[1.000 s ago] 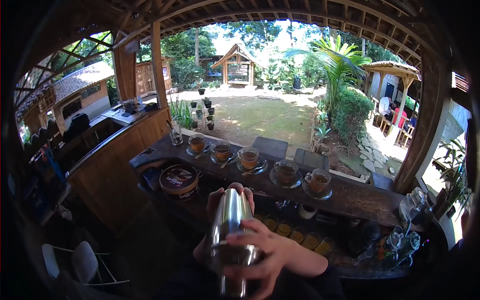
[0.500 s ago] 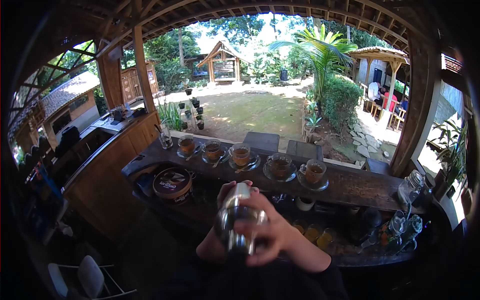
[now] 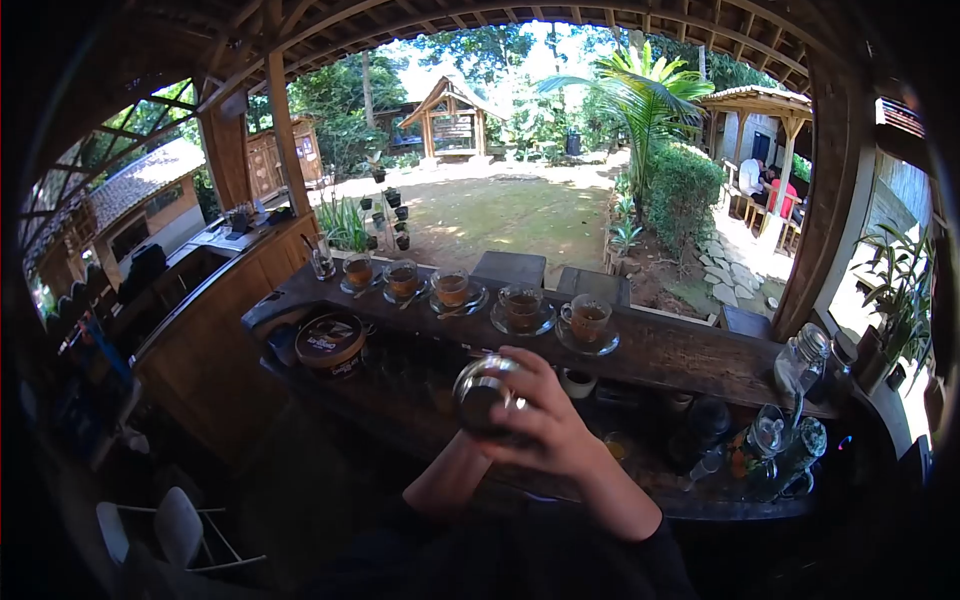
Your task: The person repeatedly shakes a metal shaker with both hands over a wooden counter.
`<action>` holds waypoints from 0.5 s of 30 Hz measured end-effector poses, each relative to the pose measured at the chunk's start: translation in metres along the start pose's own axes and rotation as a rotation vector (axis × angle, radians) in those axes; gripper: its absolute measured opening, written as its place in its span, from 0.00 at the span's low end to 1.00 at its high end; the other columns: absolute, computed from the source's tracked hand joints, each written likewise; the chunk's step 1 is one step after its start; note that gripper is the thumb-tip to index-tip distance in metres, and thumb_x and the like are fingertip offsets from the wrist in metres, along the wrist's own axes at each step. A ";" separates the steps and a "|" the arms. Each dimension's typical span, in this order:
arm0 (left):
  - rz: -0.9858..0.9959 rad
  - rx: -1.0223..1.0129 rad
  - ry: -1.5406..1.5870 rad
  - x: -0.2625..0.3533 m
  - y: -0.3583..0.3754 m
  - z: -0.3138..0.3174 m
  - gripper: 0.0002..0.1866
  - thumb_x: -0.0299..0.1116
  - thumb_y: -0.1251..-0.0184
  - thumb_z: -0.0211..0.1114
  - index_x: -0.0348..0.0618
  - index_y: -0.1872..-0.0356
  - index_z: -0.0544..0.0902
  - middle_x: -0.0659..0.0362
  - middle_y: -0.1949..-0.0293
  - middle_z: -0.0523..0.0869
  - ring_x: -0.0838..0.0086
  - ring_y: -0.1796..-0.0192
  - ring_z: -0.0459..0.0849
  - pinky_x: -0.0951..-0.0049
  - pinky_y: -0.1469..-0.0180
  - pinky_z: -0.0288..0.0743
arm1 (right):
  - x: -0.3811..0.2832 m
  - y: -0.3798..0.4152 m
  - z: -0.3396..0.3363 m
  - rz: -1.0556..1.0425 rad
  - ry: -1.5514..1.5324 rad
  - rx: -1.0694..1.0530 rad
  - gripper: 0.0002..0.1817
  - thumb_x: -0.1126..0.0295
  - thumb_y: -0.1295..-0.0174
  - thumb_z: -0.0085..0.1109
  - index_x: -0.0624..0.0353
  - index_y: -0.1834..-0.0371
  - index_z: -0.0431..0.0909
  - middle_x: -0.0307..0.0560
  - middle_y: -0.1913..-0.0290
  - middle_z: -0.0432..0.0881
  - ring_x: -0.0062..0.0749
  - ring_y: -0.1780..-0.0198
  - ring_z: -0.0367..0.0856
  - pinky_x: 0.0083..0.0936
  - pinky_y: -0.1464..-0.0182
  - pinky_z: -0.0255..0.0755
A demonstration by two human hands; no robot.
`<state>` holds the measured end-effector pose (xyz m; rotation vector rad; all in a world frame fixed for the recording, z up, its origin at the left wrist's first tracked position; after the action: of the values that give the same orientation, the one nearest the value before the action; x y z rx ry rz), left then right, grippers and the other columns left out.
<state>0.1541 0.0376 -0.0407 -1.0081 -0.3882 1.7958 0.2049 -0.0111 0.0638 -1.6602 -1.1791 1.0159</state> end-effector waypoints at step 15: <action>-0.080 0.229 -0.622 -0.045 0.009 -0.068 0.24 0.51 0.31 0.44 0.45 0.45 0.75 0.54 0.55 0.83 0.65 0.55 0.83 0.62 0.59 0.82 | -0.022 0.064 -0.065 0.236 -0.182 0.128 0.42 0.68 0.62 0.78 0.46 0.41 0.64 0.54 0.40 0.68 0.62 0.37 0.66 0.55 0.39 0.63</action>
<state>0.2086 -0.0180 -0.0673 -0.2541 -0.5735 2.0013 0.2786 -0.0570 0.0275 -1.6593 -1.0242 1.3861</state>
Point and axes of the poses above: each hand's wrist, its own y-axis away from the middle knuckle, its own z-axis out of the palm, x = y × z, the point moved 6 cm from there along -y, towards the middle knuckle
